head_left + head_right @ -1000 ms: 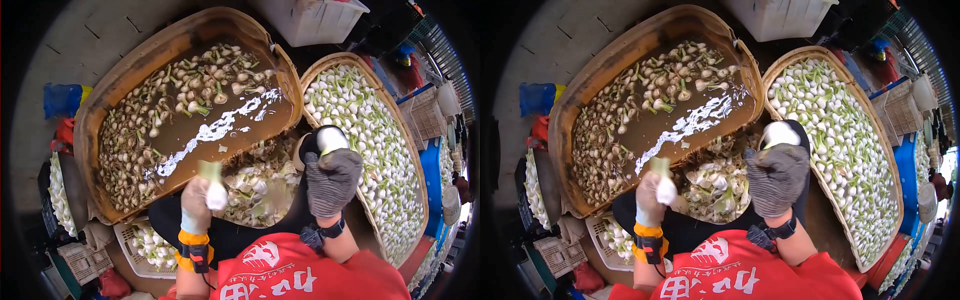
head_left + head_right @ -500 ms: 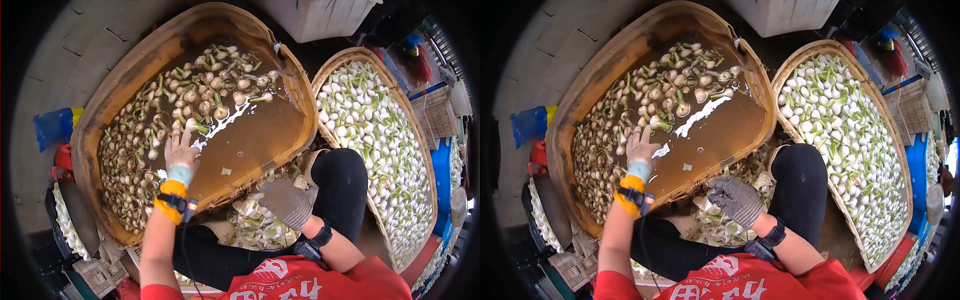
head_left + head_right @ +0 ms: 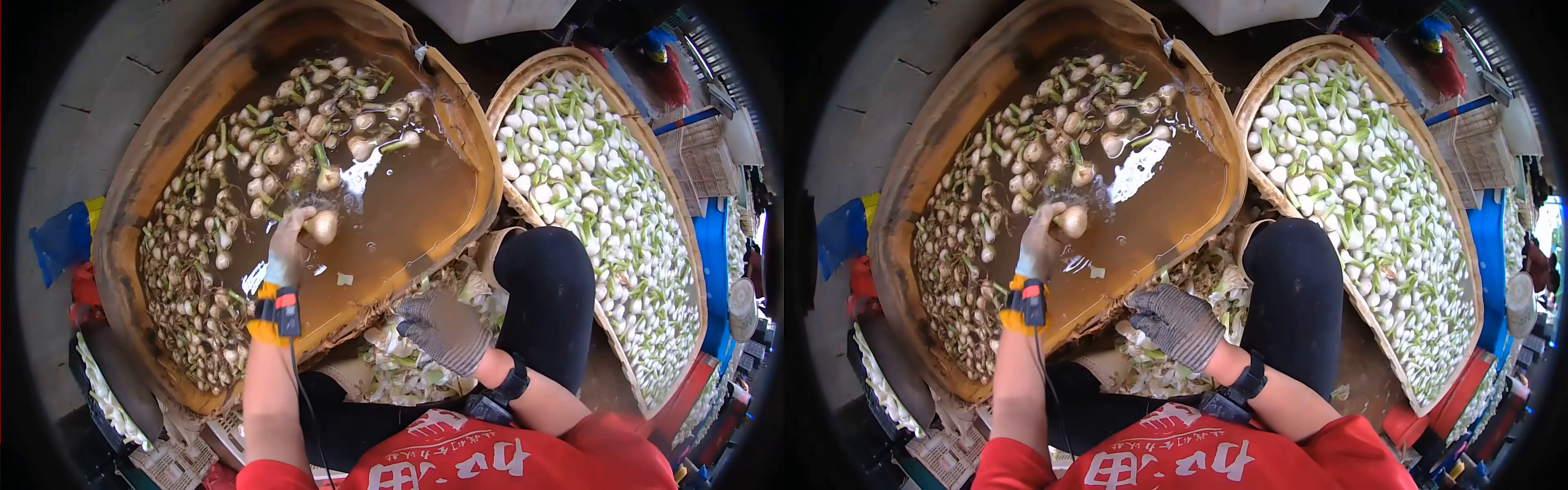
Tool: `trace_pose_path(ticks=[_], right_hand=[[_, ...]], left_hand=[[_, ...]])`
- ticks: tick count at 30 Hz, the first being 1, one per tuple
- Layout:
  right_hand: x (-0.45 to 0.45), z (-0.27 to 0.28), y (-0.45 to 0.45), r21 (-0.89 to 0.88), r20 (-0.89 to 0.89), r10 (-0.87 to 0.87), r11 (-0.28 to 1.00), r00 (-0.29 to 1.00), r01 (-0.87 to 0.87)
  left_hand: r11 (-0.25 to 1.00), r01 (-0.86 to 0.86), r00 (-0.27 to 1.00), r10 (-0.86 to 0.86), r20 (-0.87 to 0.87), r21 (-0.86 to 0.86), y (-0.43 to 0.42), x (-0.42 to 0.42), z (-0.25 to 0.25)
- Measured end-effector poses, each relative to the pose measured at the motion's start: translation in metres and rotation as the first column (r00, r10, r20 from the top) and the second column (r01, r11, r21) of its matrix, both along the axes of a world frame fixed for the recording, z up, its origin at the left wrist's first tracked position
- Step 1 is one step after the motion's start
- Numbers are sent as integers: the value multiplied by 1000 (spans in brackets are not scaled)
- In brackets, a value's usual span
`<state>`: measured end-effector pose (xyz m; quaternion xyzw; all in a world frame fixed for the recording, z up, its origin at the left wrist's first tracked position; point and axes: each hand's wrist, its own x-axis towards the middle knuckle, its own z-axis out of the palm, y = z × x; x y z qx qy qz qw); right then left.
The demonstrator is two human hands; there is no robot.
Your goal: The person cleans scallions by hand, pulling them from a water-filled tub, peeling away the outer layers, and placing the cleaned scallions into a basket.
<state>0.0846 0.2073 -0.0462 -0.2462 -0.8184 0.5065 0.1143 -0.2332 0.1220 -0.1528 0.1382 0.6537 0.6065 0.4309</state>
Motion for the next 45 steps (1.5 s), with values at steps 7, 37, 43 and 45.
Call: trace_pose_path(ticks=[7,37,43,45], right_hand=[[2,30,-11,-20,-52,-35,999,998,34],[30,100,19,304,-256,-334,863,907,403],[47,86,-41,65,-226,-119,989,967,136],[47,95,-45,5,-257,-95,995,962,100]], left_hand=[[878,-388,743,116,660,282,-47,151,148],[952,13,886,-152,437,306,-137,277,216],[987,-10,990,-12,139,162,-128,291,235],[987,33,996,-46,80,158,-129,291,238]])
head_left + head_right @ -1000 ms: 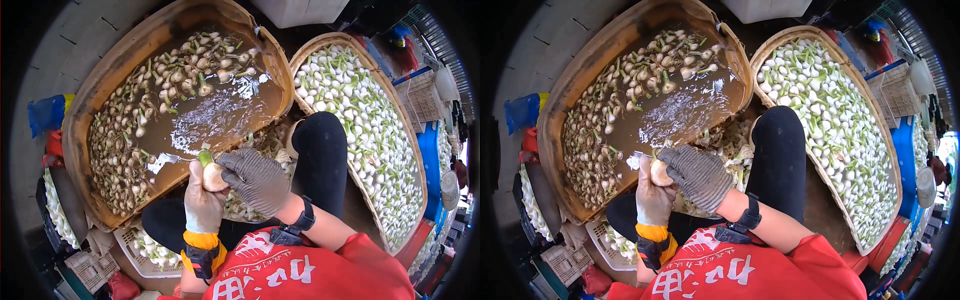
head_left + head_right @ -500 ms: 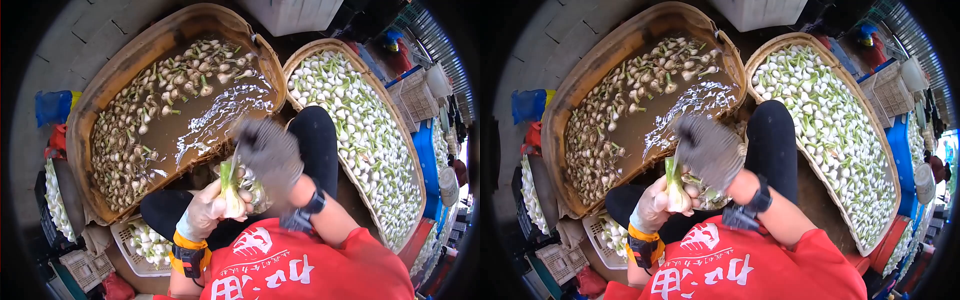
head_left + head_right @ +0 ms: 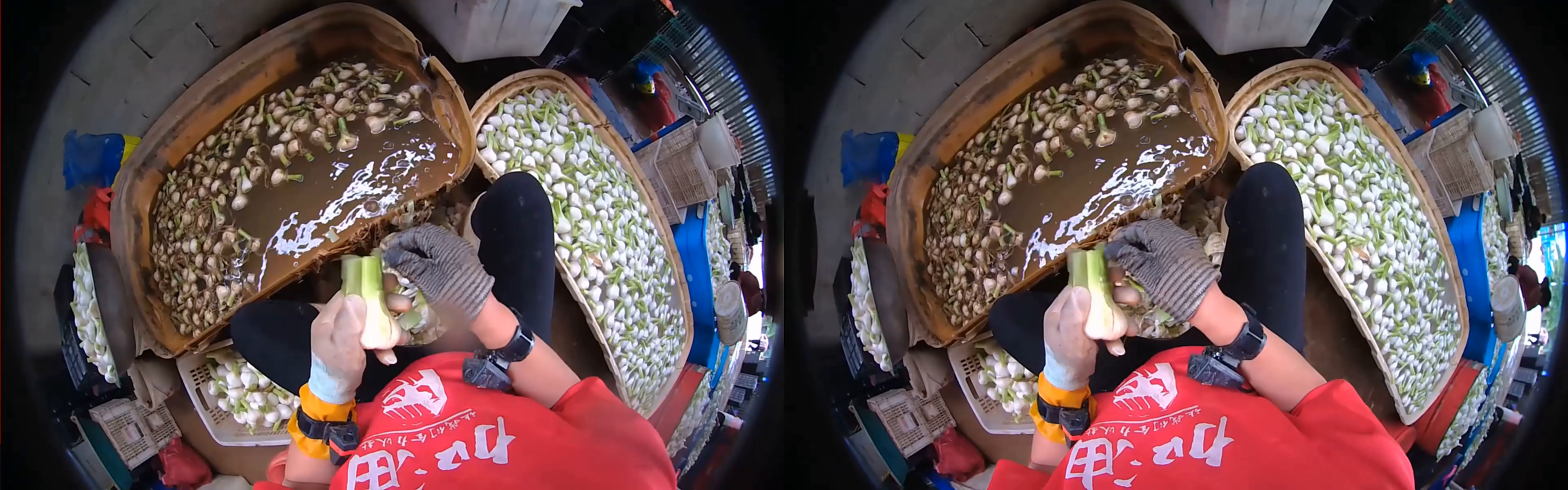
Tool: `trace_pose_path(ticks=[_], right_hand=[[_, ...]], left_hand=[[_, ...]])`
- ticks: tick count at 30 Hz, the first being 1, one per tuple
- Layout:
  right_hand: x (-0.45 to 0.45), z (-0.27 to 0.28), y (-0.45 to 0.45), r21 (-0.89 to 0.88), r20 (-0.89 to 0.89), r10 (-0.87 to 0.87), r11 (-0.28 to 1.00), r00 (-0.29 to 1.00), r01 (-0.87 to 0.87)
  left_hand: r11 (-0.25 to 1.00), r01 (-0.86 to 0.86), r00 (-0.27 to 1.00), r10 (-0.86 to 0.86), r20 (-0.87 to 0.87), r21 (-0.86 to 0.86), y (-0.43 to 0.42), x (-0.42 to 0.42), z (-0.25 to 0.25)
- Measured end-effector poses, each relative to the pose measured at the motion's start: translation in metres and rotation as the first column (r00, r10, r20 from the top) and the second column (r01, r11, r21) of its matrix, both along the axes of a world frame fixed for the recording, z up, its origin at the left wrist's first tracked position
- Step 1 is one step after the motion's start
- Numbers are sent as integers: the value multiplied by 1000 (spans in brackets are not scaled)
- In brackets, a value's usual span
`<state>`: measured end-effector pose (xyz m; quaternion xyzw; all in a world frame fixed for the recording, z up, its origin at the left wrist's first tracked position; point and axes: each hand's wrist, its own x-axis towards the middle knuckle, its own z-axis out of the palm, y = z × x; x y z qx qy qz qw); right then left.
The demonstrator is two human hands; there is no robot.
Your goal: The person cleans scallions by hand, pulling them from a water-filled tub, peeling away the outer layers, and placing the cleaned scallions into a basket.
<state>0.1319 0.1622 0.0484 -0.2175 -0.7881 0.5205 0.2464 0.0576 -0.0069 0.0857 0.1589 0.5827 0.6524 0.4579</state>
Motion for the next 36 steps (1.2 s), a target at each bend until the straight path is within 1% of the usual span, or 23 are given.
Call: trace_pose_path(ticks=[2,5,6,7,8,11,13,15,18,20,22,23,24,26,27,28,30,31,32,33,34,35,36], right_hand=[[0,24,0,7,210,258,964,943,-266],[-6,40,-9,64,335,203,969,920,-237],[-7,43,-11,87,396,173,971,902,-224],[-11,37,-7,83,392,218,959,894,-271],[-11,36,-6,83,392,221,958,893,-273],[-7,36,-8,56,366,290,942,885,-332],[-3,31,-10,121,302,302,929,904,-350],[1,35,-11,188,233,318,912,919,-364],[6,47,-8,19,180,270,960,946,-278],[11,42,3,-260,74,363,906,929,-333],[18,36,16,-278,-35,363,891,931,-358],[21,35,21,-259,-21,327,911,945,-321],[21,32,26,-237,-10,291,929,957,-285],[24,12,27,-240,-139,267,925,953,-295],[25,8,28,-428,-269,148,867,952,-255],[26,2,31,-600,-368,2,763,930,-239],[27,0,45,-754,-442,-189,608,877,-249],[27,-6,52,-733,-411,-181,648,893,-207],[26,-13,56,-711,-379,-171,683,909,-168],[23,-13,56,-708,-390,-163,683,906,-182],[20,-12,56,-632,-283,-103,768,954,-105],[14,-12,55,-533,-171,-59,845,984,-42],[7,-17,50,-514,-205,-26,854,978,-85]], left_hand=[[1000,-4,1000,4,9,-11,0,1,-3],[997,-5,996,-2,-84,-81,-7,-3,-21],[996,-5,902,-35,-431,-91,-6,-8,-26],[995,-10,688,-67,-722,-101,-6,-11,-32],[995,-13,688,-65,-722,-102,-9,-11,-38],[969,-164,803,21,-596,-187,-12,-8,-45],[941,-336,904,309,-296,-44,-4,2,-39],[946,-321,927,303,-220,-50,3,3,-29],[955,-294,952,290,-103,-29,9,-5,-37],[974,-218,968,223,-116,60,12,-12,-39],[946,-321,936,309,171,50,21,-12,-26],[980,-146,968,113,224,133,2,-28,-44],[980,-139,970,106,219,142,0,-26,-46],[945,-314,948,317,-19,93,-3,-25,-48],[800,-563,745,383,545,207,-8,-37,-46],[628,-651,620,117,776,425,-14,-42,-43],[598,-616,738,208,642,514,-30,-55,-49],[788,-405,885,210,415,465,-41,-63,-53],[925,-321,946,304,112,204,-28,-64,-57],[993,-116,938,113,-327,10,-17,-57,-56],[966,-8,738,-169,-653,-260,-8,-50,-55],[974,9,791,-144,-595,-225,-4,-50,-71],[982,32,835,-128,-535,-186,5,-51,-76]])
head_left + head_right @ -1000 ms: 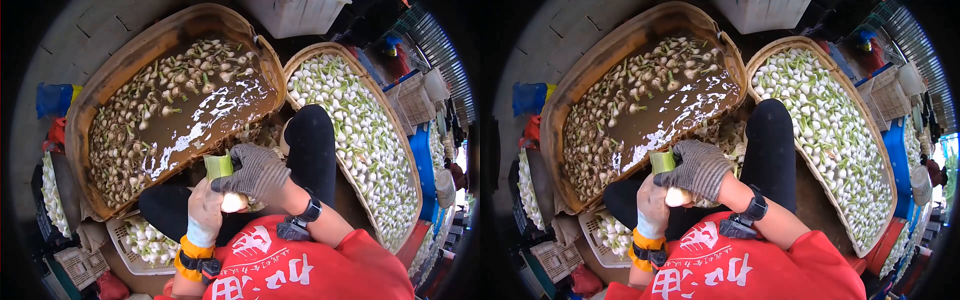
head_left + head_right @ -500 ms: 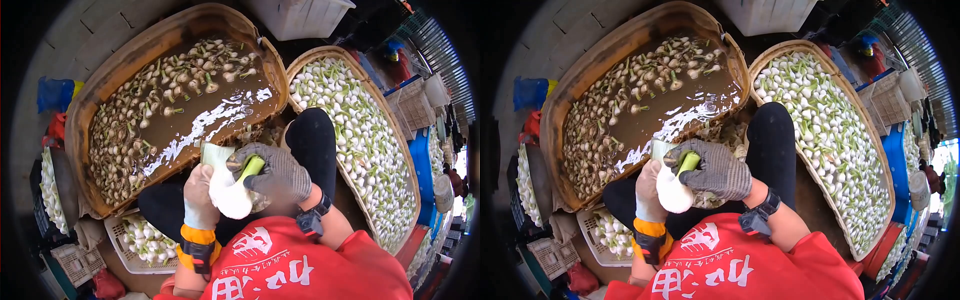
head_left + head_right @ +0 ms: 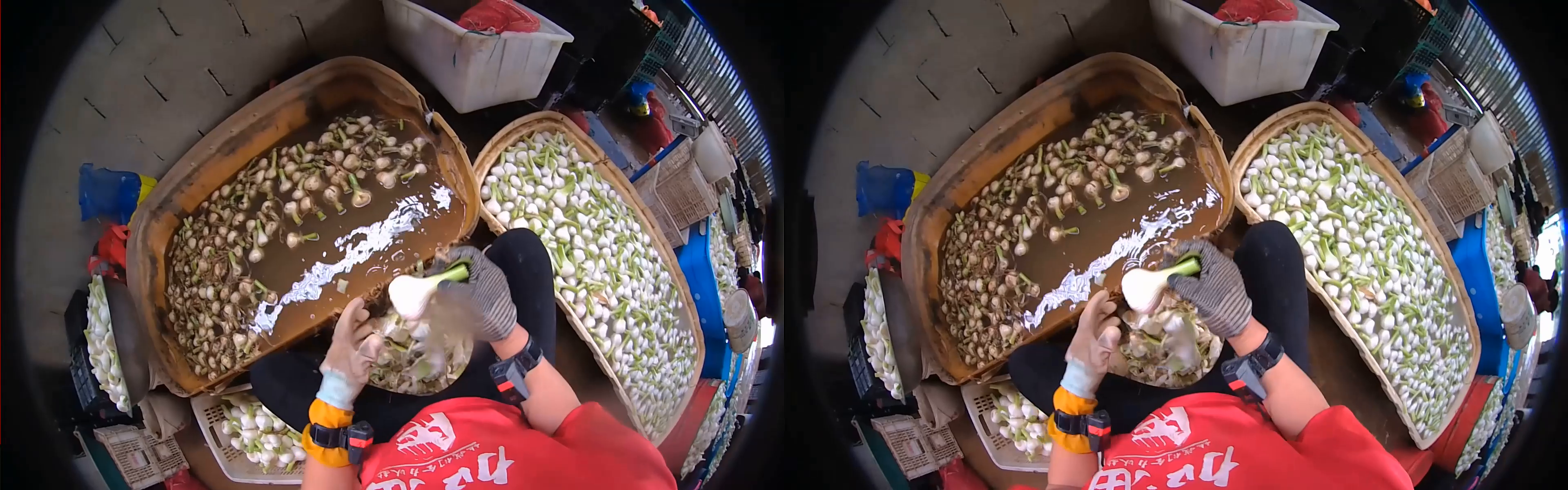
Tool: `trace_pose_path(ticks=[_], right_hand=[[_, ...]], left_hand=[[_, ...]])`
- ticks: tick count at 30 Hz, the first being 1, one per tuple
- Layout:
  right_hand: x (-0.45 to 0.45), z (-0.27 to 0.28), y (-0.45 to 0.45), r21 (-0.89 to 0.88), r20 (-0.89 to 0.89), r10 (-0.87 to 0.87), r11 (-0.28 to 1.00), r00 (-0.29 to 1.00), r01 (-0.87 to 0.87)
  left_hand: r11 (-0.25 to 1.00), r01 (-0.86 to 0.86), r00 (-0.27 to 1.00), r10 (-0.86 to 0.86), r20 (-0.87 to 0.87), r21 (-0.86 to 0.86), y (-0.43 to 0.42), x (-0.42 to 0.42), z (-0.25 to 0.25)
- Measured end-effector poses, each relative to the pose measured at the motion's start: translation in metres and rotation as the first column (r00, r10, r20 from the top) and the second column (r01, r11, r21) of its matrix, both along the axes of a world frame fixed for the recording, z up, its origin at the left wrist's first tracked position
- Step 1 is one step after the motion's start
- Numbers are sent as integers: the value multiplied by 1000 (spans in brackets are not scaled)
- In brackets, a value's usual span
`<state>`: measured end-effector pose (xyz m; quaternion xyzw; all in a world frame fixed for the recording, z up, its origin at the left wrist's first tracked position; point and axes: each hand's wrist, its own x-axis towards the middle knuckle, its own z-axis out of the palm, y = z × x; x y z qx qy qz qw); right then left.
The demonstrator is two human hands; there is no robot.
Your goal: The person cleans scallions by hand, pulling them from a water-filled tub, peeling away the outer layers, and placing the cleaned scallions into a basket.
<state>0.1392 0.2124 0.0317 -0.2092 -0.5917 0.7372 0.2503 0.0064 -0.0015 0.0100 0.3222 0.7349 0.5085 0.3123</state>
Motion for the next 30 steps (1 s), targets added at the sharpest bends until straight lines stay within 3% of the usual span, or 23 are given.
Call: trace_pose_path(ticks=[1,2,4,5,6,7,9,10,11,12,14,16,18,20,21,23,25,26,27,28,29,30], right_hand=[[-10,-7,-9,58,-16,9,998,1000,-8],[-19,-13,-21,110,-18,16,994,1000,-14],[-31,-4,-34,407,168,105,898,980,-166],[-38,-16,-41,349,165,167,912,972,-215],[-43,-9,-41,287,223,239,910,945,-298],[-46,-10,-40,334,228,194,905,954,-264],[-48,-15,-33,368,233,148,901,961,-229],[-45,-20,-21,363,288,156,895,945,-258],[-41,-25,-12,356,340,166,888,926,-290],[-39,-35,-5,343,341,174,892,924,-295],[-36,-60,3,317,367,126,915,922,-251],[-41,-71,2,282,410,140,920,901,-271],[-50,-78,-4,291,320,190,913,928,-288],[-61,-81,-10,277,358,212,906,909,-320],[-65,-77,-10,280,367,227,898,902,-340],[-65,-67,-8,311,384,193,894,903,-324],[-62,-63,-1,304,383,137,915,914,-264],[-61,-61,2,300,372,87,931,924,-209],[-60,-59,6,244,408,91,948,908,-205],[-59,-62,8,244,421,80,949,903,-198],[-59,-66,9,140,426,89,977,900,-163],[-58,-69,10,35,429,98,991,898,-125]], left_hand=[[975,-99,924,16,381,197,4,3,0],[927,-193,801,-42,597,323,16,9,8],[907,-271,641,-80,763,323,27,2,17],[939,-281,684,50,728,199,23,-11,15],[929,-323,713,112,693,182,17,-24,11],[886,-420,743,213,634,195,8,-36,11],[833,-538,836,507,212,130,-37,-74,20],[795,-604,781,604,-157,57,-70,-92,27],[714,-700,667,666,-332,25,-138,-132,-3],[650,-759,625,716,-310,-28,-207,-155,-15],[456,-801,588,481,-650,-388,-252,-153,33],[555,-804,593,777,-212,-214,-290,-163,26],[660,-723,686,721,-99,-207,-243,-154,42],[781,-587,807,584,-82,-216,-142,-149,48],[781,-576,810,584,-44,-240,-72,-140,55],[888,-396,888,435,148,-235,4,-157,19],[950,-169,970,208,129,-264,73,-185,-37],[941,-131,984,161,73,-311,106,-206,-75],[854,-183,978,105,-183,-487,145,-229,-109],[798,-126,985,29,-170,-590,195,-226,-81],[728,-242,942,16,-336,-642,221,-258,-130],[762,-224,907,-66,-416,-607,231,-313,-225]])
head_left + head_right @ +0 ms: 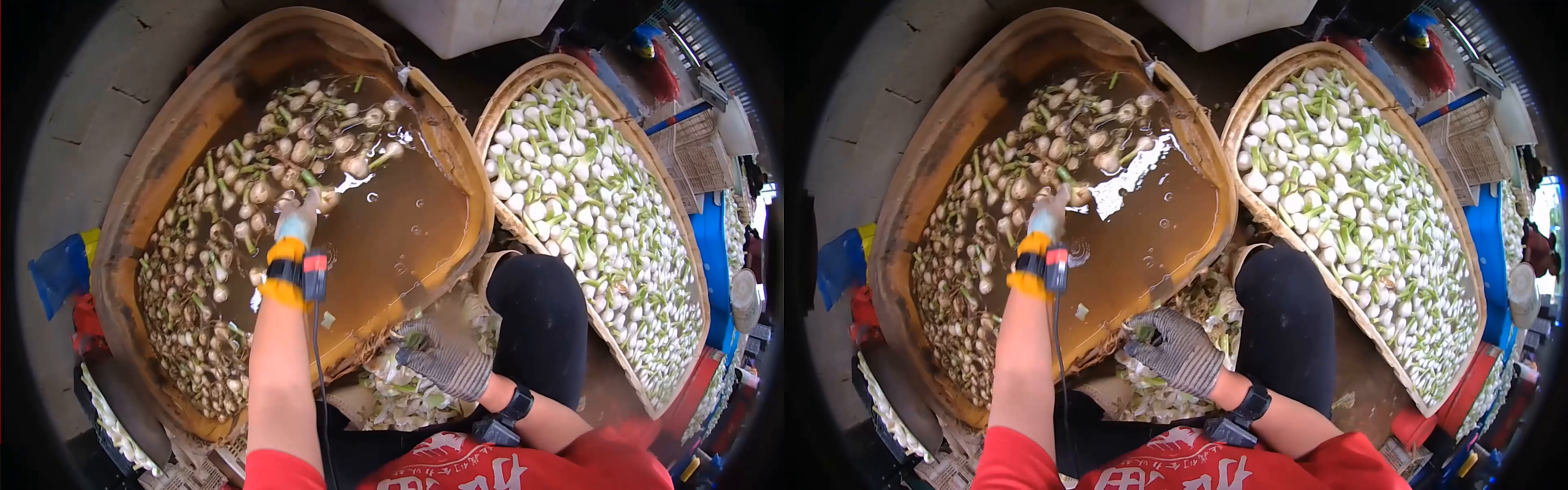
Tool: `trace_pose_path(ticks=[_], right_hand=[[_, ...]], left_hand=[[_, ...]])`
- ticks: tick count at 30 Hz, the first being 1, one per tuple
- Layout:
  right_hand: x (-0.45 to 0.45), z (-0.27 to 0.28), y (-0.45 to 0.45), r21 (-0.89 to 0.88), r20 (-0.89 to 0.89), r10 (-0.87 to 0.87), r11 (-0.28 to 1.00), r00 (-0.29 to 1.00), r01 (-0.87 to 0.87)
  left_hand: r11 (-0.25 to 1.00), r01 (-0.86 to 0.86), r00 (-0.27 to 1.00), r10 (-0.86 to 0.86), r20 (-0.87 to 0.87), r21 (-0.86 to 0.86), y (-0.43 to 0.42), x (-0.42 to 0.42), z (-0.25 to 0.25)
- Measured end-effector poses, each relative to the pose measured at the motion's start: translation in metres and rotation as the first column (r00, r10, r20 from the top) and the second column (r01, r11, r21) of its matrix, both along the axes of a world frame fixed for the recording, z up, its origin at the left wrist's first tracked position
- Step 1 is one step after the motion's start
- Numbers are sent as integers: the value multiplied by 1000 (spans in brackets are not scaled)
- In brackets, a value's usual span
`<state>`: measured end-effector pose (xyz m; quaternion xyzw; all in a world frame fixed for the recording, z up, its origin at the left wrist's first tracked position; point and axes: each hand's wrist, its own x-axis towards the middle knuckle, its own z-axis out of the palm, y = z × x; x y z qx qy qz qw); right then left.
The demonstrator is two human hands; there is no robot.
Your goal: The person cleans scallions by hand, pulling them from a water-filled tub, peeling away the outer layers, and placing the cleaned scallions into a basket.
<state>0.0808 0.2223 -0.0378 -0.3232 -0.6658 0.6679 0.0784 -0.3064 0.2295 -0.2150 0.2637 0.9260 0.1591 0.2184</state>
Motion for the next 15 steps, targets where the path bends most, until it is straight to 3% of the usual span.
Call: trace_pose_path(ticks=[1,2,4,5,6,7,8,9,11,12,14,15], right_hand=[[-1,-2,0,28,0,-15,999,1000,15],[-3,-3,3,32,11,-22,999,1000,22],[-3,0,6,146,-7,6,989,1000,-5],[-4,6,10,7,18,28,1000,999,-28],[-3,4,10,-3,22,22,1000,1000,-22],[-3,2,10,22,8,14,1000,1000,-14],[-3,2,8,45,-8,7,999,1000,-6],[-3,3,9,92,-40,-5,996,999,9],[-2,3,5,90,-71,-38,995,997,44],[-1,4,3,94,-96,-67,993,993,76],[0,17,5,49,-70,-86,995,994,90],[0,21,5,127,-57,-132,982,990,138]], left_hand=[[972,-161,987,163,-2,-171,32,-1,-2],[966,-256,940,258,224,-36,45,20,22],[962,-270,915,272,298,-48,57,3,-34],[968,-198,944,145,296,157,52,22,-19],[844,-463,760,222,610,270,52,39,-15],[650,-711,488,183,853,267,51,56,-8],[663,-699,371,15,929,269,37,80,29],[602,-796,-16,-114,993,56,24,97,61],[593,-804,-153,-285,946,49,-14,123,91],[582,-812,-279,-319,906,-45,-30,142,118],[531,-847,-172,-338,925,36,-63,180,159],[493,-870,-221,-357,907,-19,-78,195,175]])
